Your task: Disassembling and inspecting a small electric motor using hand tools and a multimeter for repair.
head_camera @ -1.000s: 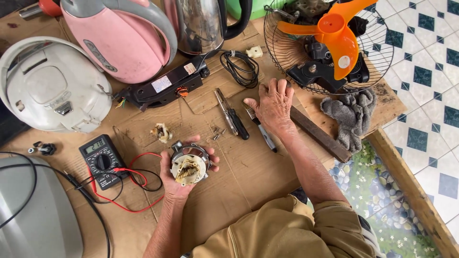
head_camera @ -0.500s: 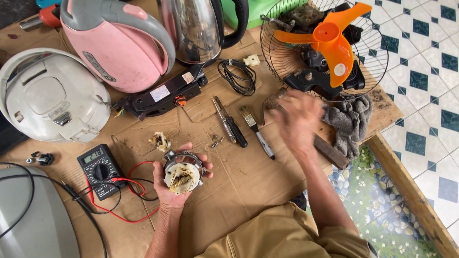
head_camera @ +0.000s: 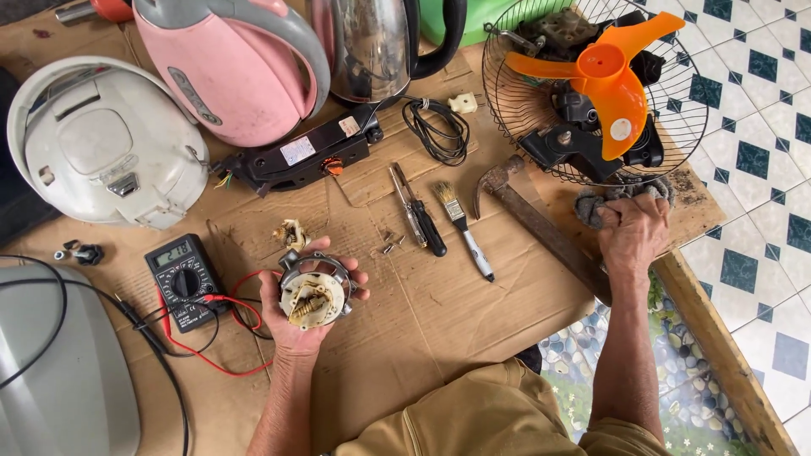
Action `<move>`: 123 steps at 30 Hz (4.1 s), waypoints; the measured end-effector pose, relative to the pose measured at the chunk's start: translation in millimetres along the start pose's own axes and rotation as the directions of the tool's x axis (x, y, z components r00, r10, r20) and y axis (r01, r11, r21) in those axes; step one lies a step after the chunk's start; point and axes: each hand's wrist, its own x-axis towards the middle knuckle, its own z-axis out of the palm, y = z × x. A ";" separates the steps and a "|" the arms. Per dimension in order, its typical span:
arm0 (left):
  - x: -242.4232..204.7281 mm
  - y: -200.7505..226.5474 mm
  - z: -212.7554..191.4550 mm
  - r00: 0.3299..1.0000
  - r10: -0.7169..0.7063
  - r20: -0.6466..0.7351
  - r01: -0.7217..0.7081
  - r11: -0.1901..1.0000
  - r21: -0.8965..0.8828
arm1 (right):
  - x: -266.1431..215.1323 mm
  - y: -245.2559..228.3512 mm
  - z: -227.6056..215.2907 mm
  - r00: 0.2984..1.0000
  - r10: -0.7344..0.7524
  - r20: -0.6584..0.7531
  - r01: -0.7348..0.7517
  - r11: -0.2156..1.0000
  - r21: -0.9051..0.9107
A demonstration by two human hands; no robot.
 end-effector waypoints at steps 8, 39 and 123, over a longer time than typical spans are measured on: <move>-2.2 1.4 3.7 1.000 -0.010 -0.011 0.010 1.000 0.006 | -4.2 -1.7 -10.3 0.986 0.170 -0.007 -0.148 0.881 0.449; 2.4 -10.2 -15.4 0.999 0.008 0.045 -0.015 0.989 0.149 | -27.3 -263.4 36.8 0.844 -0.221 0.489 0.199 0.975 0.097; 0.7 -14.4 -35.9 1.000 -0.008 -0.022 0.011 0.991 0.136 | -41.8 -200.2 -56.1 0.843 -0.500 0.200 0.151 0.576 0.803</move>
